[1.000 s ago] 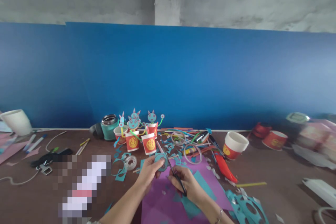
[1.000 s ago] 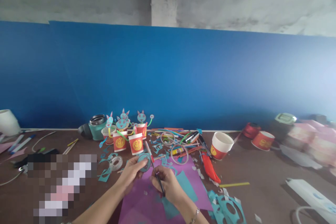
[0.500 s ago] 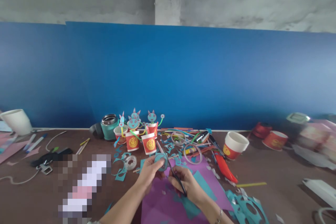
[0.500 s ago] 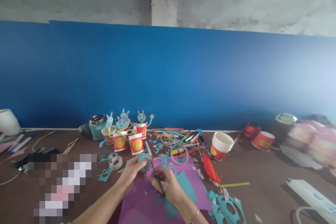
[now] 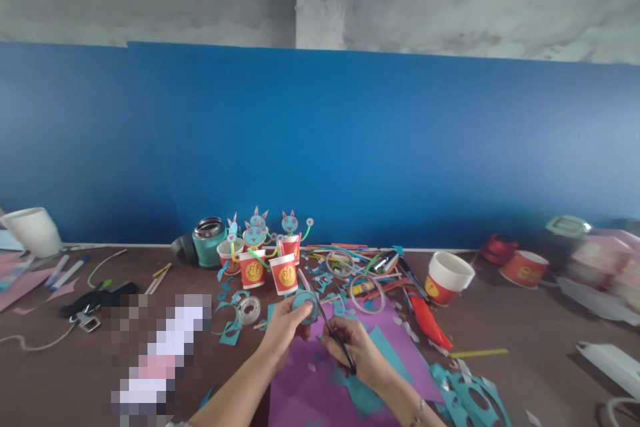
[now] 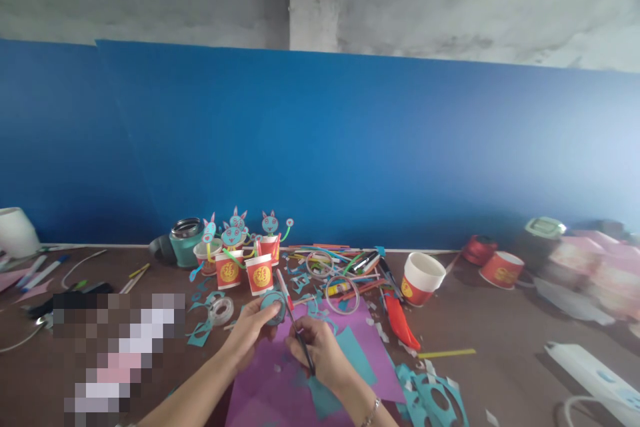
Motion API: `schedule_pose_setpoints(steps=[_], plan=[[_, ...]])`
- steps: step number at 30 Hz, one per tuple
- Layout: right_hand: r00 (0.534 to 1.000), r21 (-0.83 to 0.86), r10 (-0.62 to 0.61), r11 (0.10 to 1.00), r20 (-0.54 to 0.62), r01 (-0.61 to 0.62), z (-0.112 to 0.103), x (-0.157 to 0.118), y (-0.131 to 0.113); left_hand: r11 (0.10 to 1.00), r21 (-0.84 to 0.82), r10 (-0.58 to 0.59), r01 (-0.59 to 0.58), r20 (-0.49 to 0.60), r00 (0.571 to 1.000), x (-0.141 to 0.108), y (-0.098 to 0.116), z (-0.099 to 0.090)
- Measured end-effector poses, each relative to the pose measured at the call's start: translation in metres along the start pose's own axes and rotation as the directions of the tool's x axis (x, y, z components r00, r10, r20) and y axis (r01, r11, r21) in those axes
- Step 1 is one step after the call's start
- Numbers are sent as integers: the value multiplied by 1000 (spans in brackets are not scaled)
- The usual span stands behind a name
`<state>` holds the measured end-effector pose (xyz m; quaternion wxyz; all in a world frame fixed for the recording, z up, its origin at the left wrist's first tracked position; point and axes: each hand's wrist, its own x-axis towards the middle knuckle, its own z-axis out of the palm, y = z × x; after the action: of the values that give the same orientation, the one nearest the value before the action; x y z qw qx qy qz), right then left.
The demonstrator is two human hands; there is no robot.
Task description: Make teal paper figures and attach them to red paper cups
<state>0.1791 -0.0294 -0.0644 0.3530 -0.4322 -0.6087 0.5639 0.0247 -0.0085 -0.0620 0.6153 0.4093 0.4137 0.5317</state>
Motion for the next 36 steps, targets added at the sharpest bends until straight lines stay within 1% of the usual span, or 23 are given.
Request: schedule_pose_setpoints(steps=[4, 9, 12, 15, 20, 28, 32, 36], plan=[[1000, 3, 8, 1000, 3, -8, -1, 0, 2, 1000, 3, 3, -3, 6, 1000, 0, 0, 0], [1000, 32, 12, 999, 11, -12, -1, 1, 4, 999, 37, -34, 32, 33, 999, 0, -1, -2], [1000, 21, -10, 1000, 20, 10, -2, 1, 4, 998, 46, -34, 32, 45, 998, 1, -3, -3], [999, 20, -27, 999, 19, 27, -2, 1, 4, 999, 43, -19, 17, 40, 999, 2, -4, -3], [1000, -3, -10, 1000, 8, 10, -2, 2, 4, 1000, 23, 4, -5, 38, 999, 0, -2, -1], [1000, -48, -1, 999, 11, 2, -3, 2, 5, 1000, 18, 10, -10, 4, 1000, 0, 0, 0], [1000, -26, 8, 1000, 10, -8, -3, 2, 7, 1000, 3, 5, -5, -13, 1000, 0, -1, -1], [999, 21, 33, 999, 15, -33, -1, 1, 5, 1000, 18, 7, -7, 5, 1000, -1, 1, -1]])
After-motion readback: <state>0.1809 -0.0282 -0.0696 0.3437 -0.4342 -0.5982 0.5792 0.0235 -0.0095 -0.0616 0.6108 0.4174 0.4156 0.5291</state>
